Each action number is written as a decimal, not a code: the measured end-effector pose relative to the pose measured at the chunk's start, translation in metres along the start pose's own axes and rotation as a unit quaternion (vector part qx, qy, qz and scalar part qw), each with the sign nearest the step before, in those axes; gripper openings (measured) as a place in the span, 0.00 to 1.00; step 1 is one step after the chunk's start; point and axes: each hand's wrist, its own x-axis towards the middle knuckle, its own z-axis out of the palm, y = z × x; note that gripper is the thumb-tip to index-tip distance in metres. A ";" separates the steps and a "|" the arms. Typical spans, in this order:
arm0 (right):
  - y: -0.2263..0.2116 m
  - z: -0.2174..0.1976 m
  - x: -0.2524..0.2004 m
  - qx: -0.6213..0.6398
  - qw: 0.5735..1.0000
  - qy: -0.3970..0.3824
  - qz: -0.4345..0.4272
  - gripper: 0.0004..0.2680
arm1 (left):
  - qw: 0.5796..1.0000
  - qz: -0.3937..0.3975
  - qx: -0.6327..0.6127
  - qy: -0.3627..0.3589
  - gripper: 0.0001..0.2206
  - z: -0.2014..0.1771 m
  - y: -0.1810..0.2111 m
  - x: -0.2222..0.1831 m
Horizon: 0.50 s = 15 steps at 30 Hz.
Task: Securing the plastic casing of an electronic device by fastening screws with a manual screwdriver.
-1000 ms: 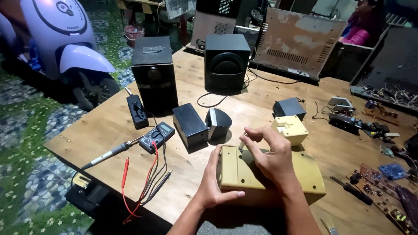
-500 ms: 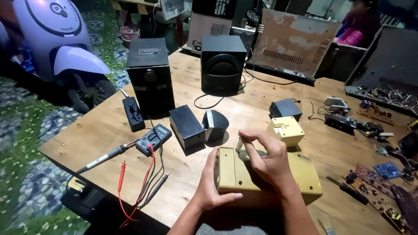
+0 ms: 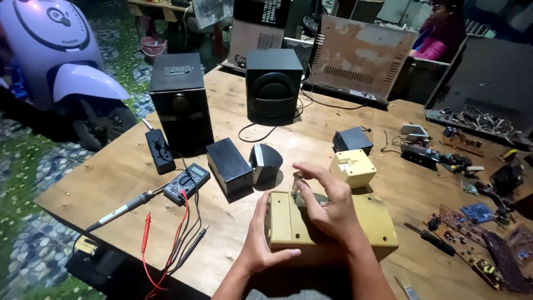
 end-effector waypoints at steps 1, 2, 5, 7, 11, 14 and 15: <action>0.002 0.000 -0.001 0.016 1.000 -0.015 0.009 0.13 | 1.000 0.002 -0.004 0.004 0.56 0.000 0.003 0.001; 0.004 0.000 -0.002 0.014 1.000 -0.014 0.010 0.13 | 1.000 0.003 -0.004 0.002 0.56 0.000 0.001 0.001; 0.008 0.001 -0.002 0.011 1.000 -0.008 0.001 0.12 | 1.000 0.003 -0.008 0.002 0.56 0.001 -0.002 0.001; 0.005 0.001 0.001 -0.007 1.000 0.022 0.002 0.07 | 1.000 0.008 -0.027 0.001 0.55 0.001 -0.001 0.001; 0.002 0.004 0.001 -0.007 0.999 0.034 0.004 0.06 | 1.000 -0.007 -0.017 -0.003 0.56 0.000 -0.002 0.000; -0.004 0.001 0.002 -0.012 0.999 0.031 0.007 0.06 | 1.000 -0.013 -0.026 -0.004 0.56 0.001 -0.004 -0.001; -0.005 0.000 0.002 -0.004 1.000 0.021 0.009 0.09 | 1.000 -0.010 -0.020 -0.002 0.56 0.001 -0.007 -0.002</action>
